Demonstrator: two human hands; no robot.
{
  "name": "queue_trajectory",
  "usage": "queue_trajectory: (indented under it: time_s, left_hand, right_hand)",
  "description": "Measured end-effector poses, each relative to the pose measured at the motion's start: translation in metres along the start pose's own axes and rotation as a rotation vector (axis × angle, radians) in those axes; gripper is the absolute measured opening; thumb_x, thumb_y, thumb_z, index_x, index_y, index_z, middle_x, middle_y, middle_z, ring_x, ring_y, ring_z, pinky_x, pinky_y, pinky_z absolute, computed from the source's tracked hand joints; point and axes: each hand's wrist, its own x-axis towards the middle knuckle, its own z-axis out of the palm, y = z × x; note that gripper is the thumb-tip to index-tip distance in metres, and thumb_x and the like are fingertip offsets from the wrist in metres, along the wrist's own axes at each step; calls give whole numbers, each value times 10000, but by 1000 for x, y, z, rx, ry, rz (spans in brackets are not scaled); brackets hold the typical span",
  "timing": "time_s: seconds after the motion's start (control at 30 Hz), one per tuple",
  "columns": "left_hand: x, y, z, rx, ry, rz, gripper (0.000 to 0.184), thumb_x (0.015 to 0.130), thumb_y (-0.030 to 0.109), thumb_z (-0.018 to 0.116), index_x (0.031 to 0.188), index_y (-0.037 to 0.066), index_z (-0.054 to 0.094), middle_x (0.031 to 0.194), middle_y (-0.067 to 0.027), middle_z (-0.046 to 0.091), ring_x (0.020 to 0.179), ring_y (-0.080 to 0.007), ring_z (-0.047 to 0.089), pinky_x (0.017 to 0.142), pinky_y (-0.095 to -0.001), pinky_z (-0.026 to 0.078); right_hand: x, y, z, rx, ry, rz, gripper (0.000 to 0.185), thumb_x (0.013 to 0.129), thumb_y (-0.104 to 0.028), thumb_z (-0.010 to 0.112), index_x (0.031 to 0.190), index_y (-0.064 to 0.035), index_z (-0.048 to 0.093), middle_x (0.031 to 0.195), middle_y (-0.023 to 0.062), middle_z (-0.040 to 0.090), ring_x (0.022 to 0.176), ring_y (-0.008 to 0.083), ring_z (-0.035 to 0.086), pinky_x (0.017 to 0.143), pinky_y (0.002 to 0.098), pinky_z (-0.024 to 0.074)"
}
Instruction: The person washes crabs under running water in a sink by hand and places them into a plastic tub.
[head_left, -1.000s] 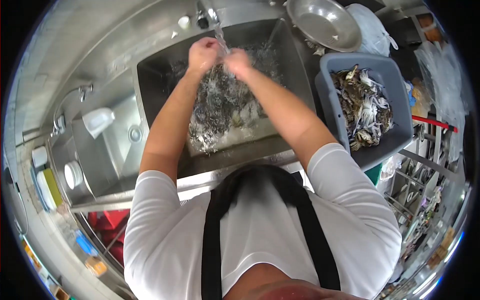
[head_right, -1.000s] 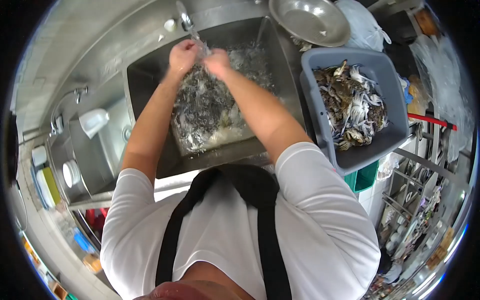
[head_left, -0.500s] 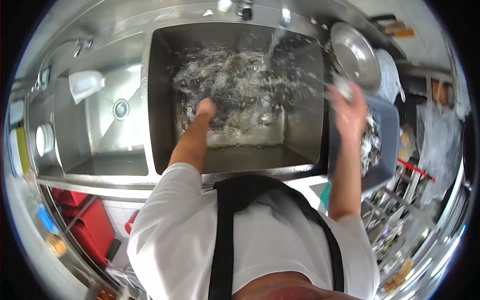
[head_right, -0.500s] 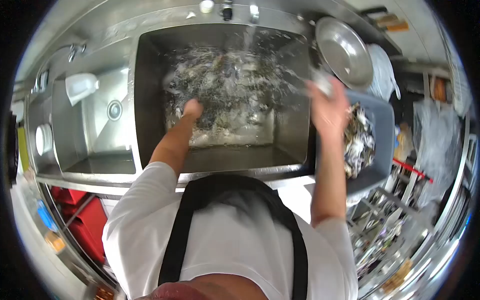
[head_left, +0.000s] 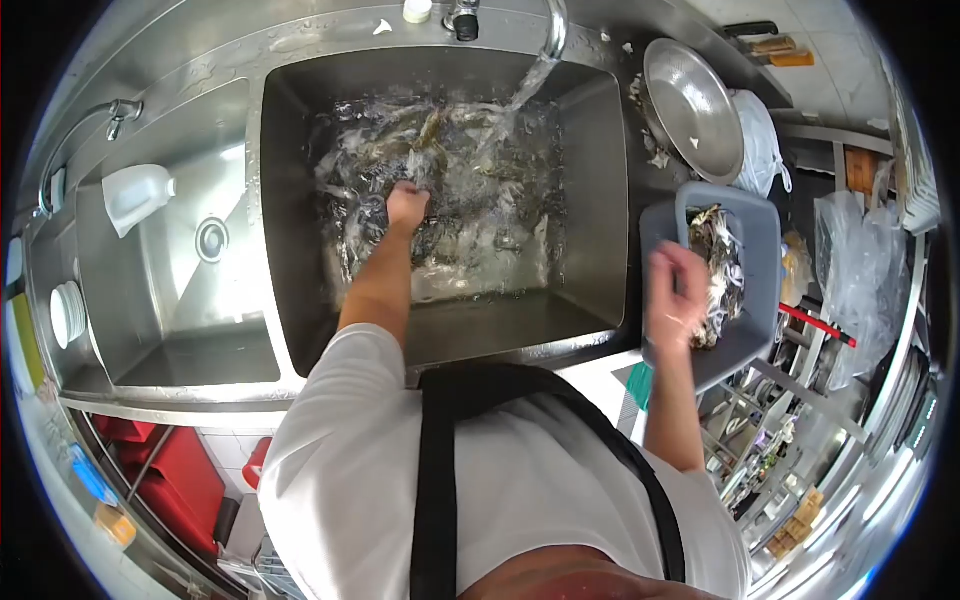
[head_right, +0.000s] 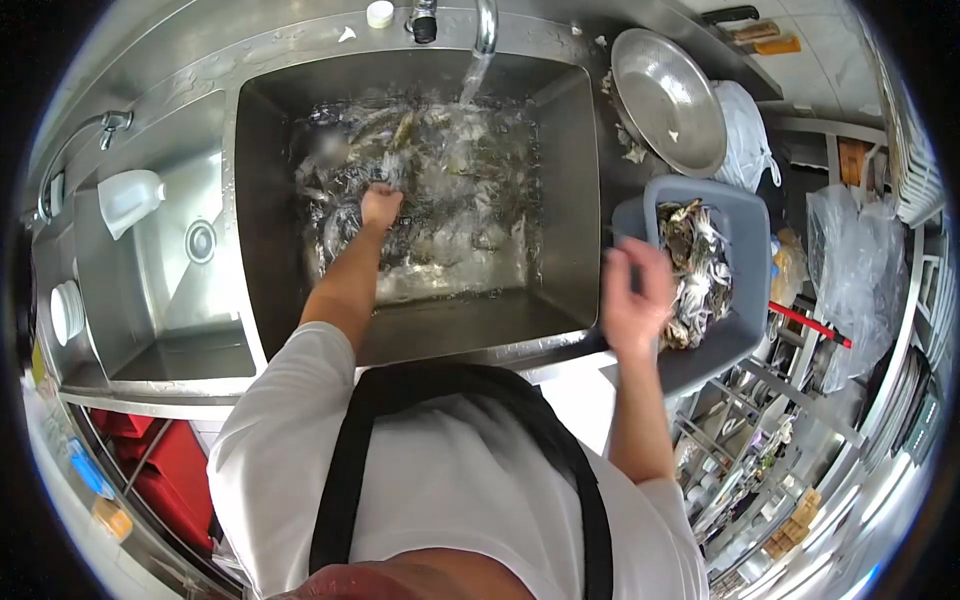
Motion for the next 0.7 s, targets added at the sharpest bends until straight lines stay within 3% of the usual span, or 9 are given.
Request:
queue_trajectory:
  time_s: [0.07, 0.2, 0.23, 0.33, 0.4, 0.5, 0.57, 0.67, 0.7]
  left_hand:
    - [-7, 11, -9, -136, -64, -69, 328, 724, 190, 768, 960, 14, 623, 868, -110, 682, 823, -238, 658, 758, -350, 513]
    - [-78, 122, -69, -508, -299, 123, 217, 811, 19, 697, 1015, 56, 635, 882, 7, 642, 813, -121, 579, 771, -284, 479]
    - [-104, 152, -83, -393, -281, 301, 213, 809, 25, 698, 1009, 59, 634, 914, -7, 659, 845, -132, 582, 796, -288, 478]
    - [-165, 223, -126, -101, -231, 871, 211, 801, 39, 701, 997, 78, 637, 1051, -68, 696, 922, -175, 586, 858, -302, 472]
    - [-185, 234, -139, -13, -255, 964, 227, 793, -14, 671, 997, 79, 641, 1143, -106, 686, 956, -219, 617, 890, -325, 489]
    - [-210, 239, -143, -283, -373, 784, 264, 805, -117, 598, 1018, 35, 633, 1120, -96, 678, 1030, -204, 646, 919, -319, 511]
    - [-216, 231, -141, -356, -361, 707, 256, 817, -107, 596, 1029, 29, 637, 1078, -87, 672, 1019, -185, 644, 907, -311, 513]
    - [-230, 236, -142, -355, -359, 556, 226, 855, -41, 621, 1070, 10, 669, 973, -68, 644, 980, -150, 643, 859, -281, 515]
    - [-238, 243, -141, -333, -384, 485, 217, 865, 1, 640, 1079, 6, 680, 966, -70, 646, 944, -149, 648, 833, -270, 516]
  right_hand:
    - [-12, -4, 51, 301, -136, 134, 164, 876, -31, 689, 1039, -13, 674, 954, 80, 670, 879, 144, 629, 796, 269, 503]
    - [-19, -1, 138, 965, -665, 1048, 354, 973, -280, 587, 1147, 27, 619, 1016, 119, 680, 899, 209, 673, 838, 338, 543]
    - [-17, -4, 149, 1062, -788, 1242, 407, 986, -331, 554, 1180, 24, 599, 1031, 130, 680, 914, 228, 678, 846, 369, 551]
    - [-6, -20, 164, 1370, -905, 1370, 432, 994, -362, 514, 1219, 3, 571, 1068, 128, 676, 936, 242, 676, 850, 408, 554]
    - [-5, -20, 165, 1491, -937, 1242, 395, 986, -319, 538, 1224, -4, 567, 1081, 123, 672, 946, 237, 675, 847, 413, 559]
    - [-13, -30, 147, 1518, -894, 1060, 329, 963, -226, 586, 1214, -13, 571, 1095, 112, 669, 957, 226, 674, 844, 424, 567]
    - [-15, -39, 129, 1449, -786, 1002, 307, 921, -107, 642, 1206, -8, 584, 1096, 99, 667, 959, 199, 671, 837, 421, 577]
    - [-23, -42, 117, 1340, -699, 855, 341, 915, -106, 654, 1229, 3, 575, 1088, 84, 666, 945, 188, 668, 839, 416, 579]
    - [-24, -48, 110, 1336, -673, 841, 352, 898, -89, 679, 1221, 17, 589, 1062, 68, 675, 917, 158, 660, 804, 345, 569]
